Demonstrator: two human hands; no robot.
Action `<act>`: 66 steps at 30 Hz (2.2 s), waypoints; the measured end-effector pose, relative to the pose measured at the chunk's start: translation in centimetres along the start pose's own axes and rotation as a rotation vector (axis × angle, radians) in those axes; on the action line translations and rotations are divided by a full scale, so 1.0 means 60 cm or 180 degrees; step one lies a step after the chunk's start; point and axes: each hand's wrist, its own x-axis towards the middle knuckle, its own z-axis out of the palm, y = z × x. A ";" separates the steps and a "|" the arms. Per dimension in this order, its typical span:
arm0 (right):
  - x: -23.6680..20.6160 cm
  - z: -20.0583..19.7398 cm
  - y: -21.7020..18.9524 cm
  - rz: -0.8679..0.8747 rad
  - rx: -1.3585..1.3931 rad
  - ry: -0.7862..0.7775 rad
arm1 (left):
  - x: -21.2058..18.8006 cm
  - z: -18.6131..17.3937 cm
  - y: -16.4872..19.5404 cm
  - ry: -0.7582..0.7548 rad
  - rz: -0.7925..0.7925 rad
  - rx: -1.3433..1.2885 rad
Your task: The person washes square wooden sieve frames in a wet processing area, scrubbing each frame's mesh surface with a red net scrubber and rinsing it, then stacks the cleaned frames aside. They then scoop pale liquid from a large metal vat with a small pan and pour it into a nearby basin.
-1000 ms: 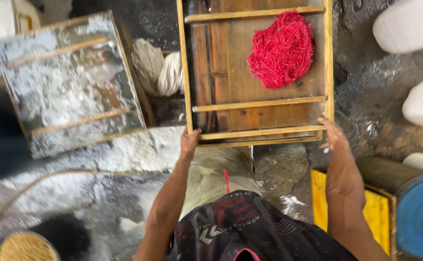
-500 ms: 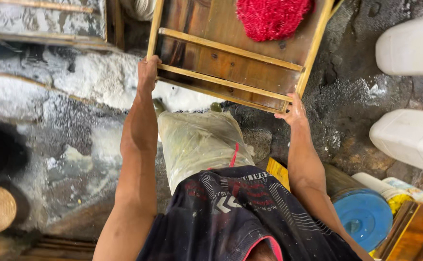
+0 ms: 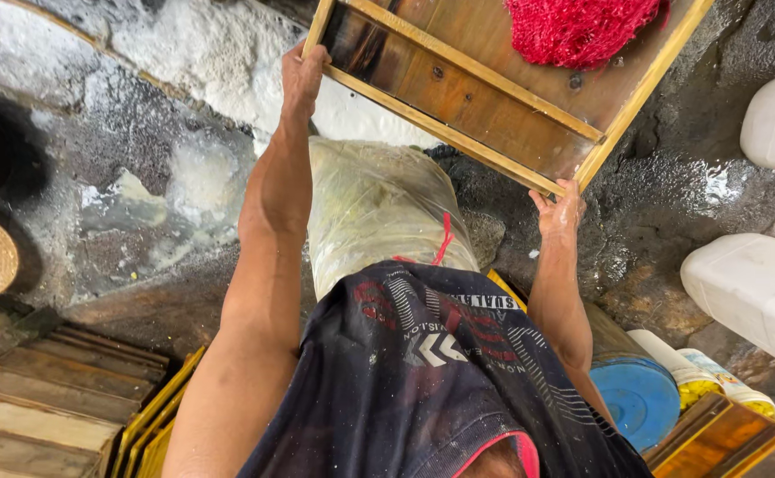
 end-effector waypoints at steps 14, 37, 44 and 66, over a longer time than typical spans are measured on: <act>-0.033 0.026 -0.067 -0.1446 -0.2452 0.0030 | 0.013 -0.030 -0.025 0.0018 -0.0105 0.0257; -0.055 1.142 0.146 -0.3201 -0.3054 -0.2867 | 0.226 -0.408 -0.103 0.0061 -0.0875 -0.0177; -0.002 1.294 0.387 -0.5252 -0.4902 -0.5188 | 0.087 -0.620 -0.176 0.2078 -0.1803 -0.1149; -0.130 1.671 0.623 -0.4918 -0.4856 -0.5636 | 0.194 -0.650 -0.192 0.2537 -0.1557 -0.2186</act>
